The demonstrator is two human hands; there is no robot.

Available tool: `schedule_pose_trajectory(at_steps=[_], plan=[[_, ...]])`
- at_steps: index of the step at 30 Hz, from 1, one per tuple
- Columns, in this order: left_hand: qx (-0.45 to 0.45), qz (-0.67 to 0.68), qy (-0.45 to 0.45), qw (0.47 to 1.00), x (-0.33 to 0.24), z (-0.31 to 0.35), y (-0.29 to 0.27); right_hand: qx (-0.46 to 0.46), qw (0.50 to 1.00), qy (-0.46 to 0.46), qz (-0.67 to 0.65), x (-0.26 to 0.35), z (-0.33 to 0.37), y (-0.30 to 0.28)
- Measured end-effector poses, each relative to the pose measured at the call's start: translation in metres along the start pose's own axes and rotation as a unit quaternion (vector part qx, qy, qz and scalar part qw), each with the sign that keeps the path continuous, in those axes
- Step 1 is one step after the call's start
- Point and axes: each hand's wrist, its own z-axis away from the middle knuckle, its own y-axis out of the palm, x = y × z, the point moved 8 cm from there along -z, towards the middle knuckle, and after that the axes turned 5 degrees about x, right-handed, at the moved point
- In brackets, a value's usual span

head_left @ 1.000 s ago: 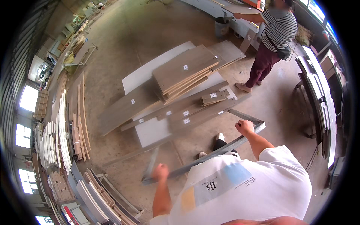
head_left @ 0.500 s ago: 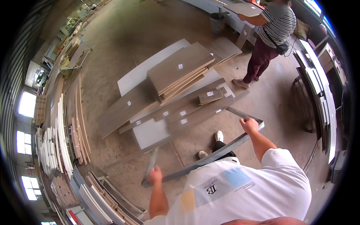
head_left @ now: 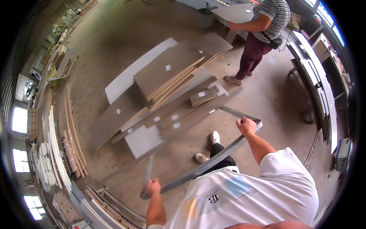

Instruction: The person repeatedly picks up rectangular wood panels from a conveyor belt and stacks them on the floor. They then carry a metal frame across the workshop and place it on a table.

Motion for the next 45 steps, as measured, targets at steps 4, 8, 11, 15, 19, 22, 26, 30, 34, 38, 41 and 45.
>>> schedule_pose_trajectory(at_steps=[4, 8, 11, 15, 19, 22, 26, 30, 34, 38, 41, 45], plan=[[0.003, -0.026, 0.007, 1.0, -0.002, 0.005, -0.002, -0.011, 1.0, -0.013, 0.023, -0.002, -0.001, 0.003], [-0.011, -0.053, 0.02, 0.998, 0.002, -0.002, 0.001, 0.03, 0.999, 0.006, 0.015, 0.005, 0.001, 0.001], [-0.018, -0.024, 0.018, 0.999, 0.005, -0.005, 0.003, 0.025, 0.999, -0.001, 0.025, 0.008, 0.001, -0.001], [-0.008, -0.001, 0.012, 1.0, 0.001, 0.001, -0.003, 0.029, 0.999, 0.003, 0.021, 0.005, 0.0, 0.001], [-0.004, 0.0, -0.006, 1.0, 0.005, -0.001, 0.001, 0.034, 0.999, 0.004, 0.024, 0.006, 0.0, 0.002], [-0.007, -0.001, -0.008, 1.0, 0.003, 0.002, -0.002, 0.008, 1.0, -0.01, 0.026, 0.005, -0.001, 0.002], [-0.002, 0.01, -0.005, 1.0, 0.003, 0.004, -0.004, 0.027, 0.999, -0.009, 0.032, 0.008, 0.0, 0.002], [0.006, -0.005, -0.002, 1.0, 0.004, 0.001, -0.001, 0.026, 0.999, 0.0, 0.033, 0.004, -0.002, 0.005], [0.006, 0.0, -0.013, 1.0, 0.008, 0.0, 0.001, 0.024, 0.999, -0.003, 0.029, 0.005, -0.001, 0.006], [0.007, 0.004, -0.011, 1.0, 0.008, 0.001, -0.002, 0.023, 0.999, -0.001, 0.032, 0.006, -0.001, 0.005], [0.003, 0.003, -0.013, 1.0, 0.008, 0.001, -0.002, 0.023, 0.999, -0.005, 0.037, 0.004, -0.003, 0.007], [0.003, 0.026, -0.027, 0.999, 0.003, 0.009, -0.011, 0.011, 0.999, -0.012, 0.034, 0.006, -0.001, 0.004]])
